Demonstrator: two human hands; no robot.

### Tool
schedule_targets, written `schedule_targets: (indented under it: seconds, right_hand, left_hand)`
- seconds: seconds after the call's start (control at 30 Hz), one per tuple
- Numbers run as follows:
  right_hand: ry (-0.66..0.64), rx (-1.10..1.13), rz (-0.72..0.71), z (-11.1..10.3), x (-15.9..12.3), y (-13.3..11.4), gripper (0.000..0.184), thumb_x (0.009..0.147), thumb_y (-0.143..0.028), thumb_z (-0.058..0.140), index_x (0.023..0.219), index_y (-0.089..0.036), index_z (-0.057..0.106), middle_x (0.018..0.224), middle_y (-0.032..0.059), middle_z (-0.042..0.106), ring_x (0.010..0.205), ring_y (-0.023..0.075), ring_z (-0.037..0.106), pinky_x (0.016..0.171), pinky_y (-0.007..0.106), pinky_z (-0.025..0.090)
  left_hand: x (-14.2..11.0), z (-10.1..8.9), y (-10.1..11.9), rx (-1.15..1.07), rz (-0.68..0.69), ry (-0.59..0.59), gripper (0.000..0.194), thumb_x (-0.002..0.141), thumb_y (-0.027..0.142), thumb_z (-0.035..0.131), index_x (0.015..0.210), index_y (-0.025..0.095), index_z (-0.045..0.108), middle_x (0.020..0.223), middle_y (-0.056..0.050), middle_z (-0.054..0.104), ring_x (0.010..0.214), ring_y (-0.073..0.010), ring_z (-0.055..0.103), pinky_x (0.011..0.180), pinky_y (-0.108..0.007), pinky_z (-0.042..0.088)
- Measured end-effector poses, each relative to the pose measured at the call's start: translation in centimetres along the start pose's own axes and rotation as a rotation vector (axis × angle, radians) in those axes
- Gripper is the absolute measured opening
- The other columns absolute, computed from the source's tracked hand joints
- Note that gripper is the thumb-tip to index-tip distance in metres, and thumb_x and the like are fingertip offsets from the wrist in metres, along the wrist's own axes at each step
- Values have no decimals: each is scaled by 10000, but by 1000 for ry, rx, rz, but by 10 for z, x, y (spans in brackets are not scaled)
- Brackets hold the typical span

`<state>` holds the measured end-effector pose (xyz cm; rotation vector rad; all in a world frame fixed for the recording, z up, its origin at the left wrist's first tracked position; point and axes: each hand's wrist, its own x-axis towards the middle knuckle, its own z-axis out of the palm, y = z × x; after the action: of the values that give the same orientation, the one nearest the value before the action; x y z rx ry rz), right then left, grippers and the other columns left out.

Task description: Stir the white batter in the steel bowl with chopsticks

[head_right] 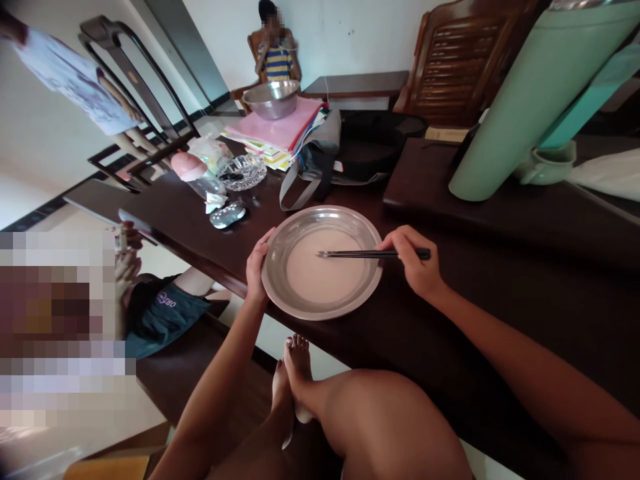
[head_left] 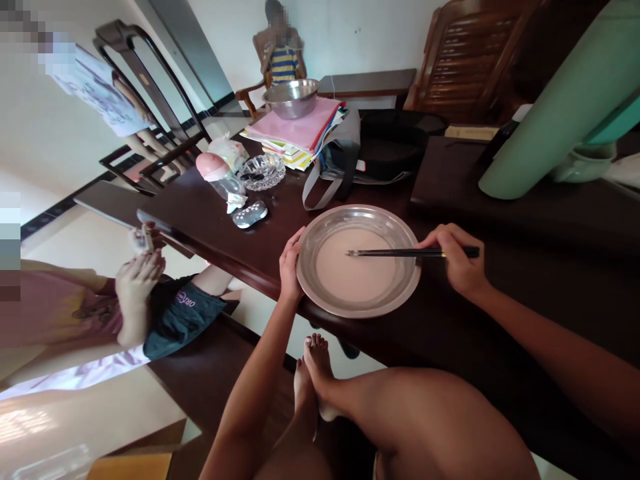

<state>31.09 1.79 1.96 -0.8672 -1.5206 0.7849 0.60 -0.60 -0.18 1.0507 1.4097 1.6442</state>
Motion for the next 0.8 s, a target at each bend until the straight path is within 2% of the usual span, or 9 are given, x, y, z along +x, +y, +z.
schedule_targets:
  seconds: [0.07, 0.23, 0.37, 0.4, 0.57, 0.73, 0.8]
  right_hand:
    - [63, 63, 25, 0, 0, 0, 350, 960, -448, 559, 690, -268, 688, 651, 32, 675, 633, 207, 607, 619, 386, 468]
    - [-100, -33, 9, 2, -1, -2, 345, 975, -450, 537, 763, -264, 736, 770, 29, 723, 737, 198, 645, 706, 374, 503]
    - [86, 3, 16, 0, 0, 0, 347, 966, -445, 558, 703, -270, 700, 680, 22, 677, 661, 201, 614, 642, 380, 469]
    - [99, 30, 31, 0, 0, -1, 349, 967, -446, 557, 692, -275, 688, 656, 20, 669, 639, 204, 608, 622, 382, 462]
    - [-106, 0, 19, 2, -2, -2, 340, 981, -440, 535, 758, -275, 731, 748, 32, 713, 713, 210, 639, 688, 396, 498]
    - [85, 52, 44, 0, -1, 1, 343, 960, -450, 564, 693, -280, 694, 658, 23, 675, 627, 208, 618, 609, 389, 475]
    - [20, 66, 50, 0, -1, 1, 339, 968, -438, 556, 708, -278, 705, 674, 25, 692, 644, 205, 636, 621, 383, 486]
  left_hand:
    - [-1, 1, 1, 5, 0, -8, 464, 806, 486, 619, 1159, 207, 734, 1293, -79, 704, 1242, -296, 606, 1034, -384, 469]
    - [-1, 1, 3, -13, -7, 0, 463, 811, 476, 608, 1170, 210, 730, 1308, -75, 697, 1237, -288, 610, 1035, -377, 470]
    - [-1, 1, 3, 11, -8, -6, 458, 808, 470, 613, 1163, 205, 731, 1293, -79, 704, 1248, -295, 602, 1045, -386, 465]
    - [-1, 1, 2, 18, -2, -10, 458, 811, 473, 612, 1162, 205, 730, 1298, -81, 701, 1256, -297, 597, 1051, -390, 462]
    - [0, 0, -1, 3, 7, -18, 460, 832, 488, 591, 1181, 217, 721, 1338, -81, 677, 1267, -293, 594, 1072, -391, 450]
    - [0, 0, -1, 5, 1, -13, 450, 819, 448, 589, 1170, 204, 727, 1315, -80, 692, 1250, -290, 604, 1053, -379, 462]
    - [0, 1, 0, 1, -2, -11, 454, 816, 446, 592, 1174, 200, 728, 1314, -79, 694, 1243, -289, 608, 1047, -377, 466]
